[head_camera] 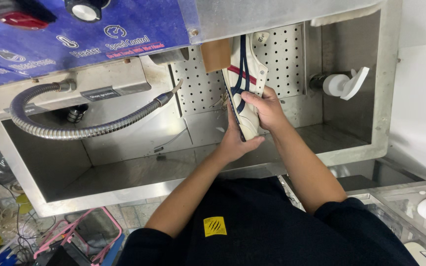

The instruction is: The person cleans a pair of white sneakers with blue and red stripes. They wipe the upper with a white cloth, use a machine brush on the sole and upper, rinse both shoes under a faucet, and place them on a metal drying rack.

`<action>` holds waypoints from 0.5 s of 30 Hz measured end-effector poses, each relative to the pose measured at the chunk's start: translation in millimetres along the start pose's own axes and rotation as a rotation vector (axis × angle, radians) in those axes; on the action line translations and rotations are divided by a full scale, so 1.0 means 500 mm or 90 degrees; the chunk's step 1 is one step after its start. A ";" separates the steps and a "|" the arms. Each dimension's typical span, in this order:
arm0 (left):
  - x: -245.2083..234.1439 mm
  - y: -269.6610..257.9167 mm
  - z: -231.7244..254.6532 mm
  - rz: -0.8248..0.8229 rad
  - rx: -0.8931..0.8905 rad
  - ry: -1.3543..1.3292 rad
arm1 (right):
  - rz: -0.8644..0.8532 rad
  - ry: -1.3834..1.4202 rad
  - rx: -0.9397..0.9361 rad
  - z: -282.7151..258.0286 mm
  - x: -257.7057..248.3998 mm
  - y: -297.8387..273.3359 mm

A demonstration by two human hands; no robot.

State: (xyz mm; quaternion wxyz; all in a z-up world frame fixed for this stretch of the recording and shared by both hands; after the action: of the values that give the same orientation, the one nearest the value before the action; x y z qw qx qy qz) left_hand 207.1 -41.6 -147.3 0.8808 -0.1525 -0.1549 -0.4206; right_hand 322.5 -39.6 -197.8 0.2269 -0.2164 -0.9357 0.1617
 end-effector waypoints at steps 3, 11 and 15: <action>0.003 -0.008 0.018 -0.001 0.016 0.045 | -0.009 0.029 -0.008 -0.004 0.002 -0.017; 0.021 0.010 -0.005 0.016 0.031 0.163 | 0.099 0.003 0.061 -0.053 -0.030 -0.016; -0.070 0.016 -0.110 0.173 -0.201 0.062 | 0.082 -0.017 0.114 -0.010 -0.029 -0.025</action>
State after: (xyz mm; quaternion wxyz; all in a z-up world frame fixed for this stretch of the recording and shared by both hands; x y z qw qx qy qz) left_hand 200.5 -34.3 -212.3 0.9010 -0.2874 -0.0227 -0.3241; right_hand 332.4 -56.2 -193.7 0.2217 -0.2529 -0.9047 0.2616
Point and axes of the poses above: each hand's wrist, its own y-axis towards the middle knuckle, its own x-axis out of the palm, z = x × y, the point moved 10 cm from there along y, towards the middle knuckle, and after that the axes turned 11 degrees about -y, right-handed, at the moved point
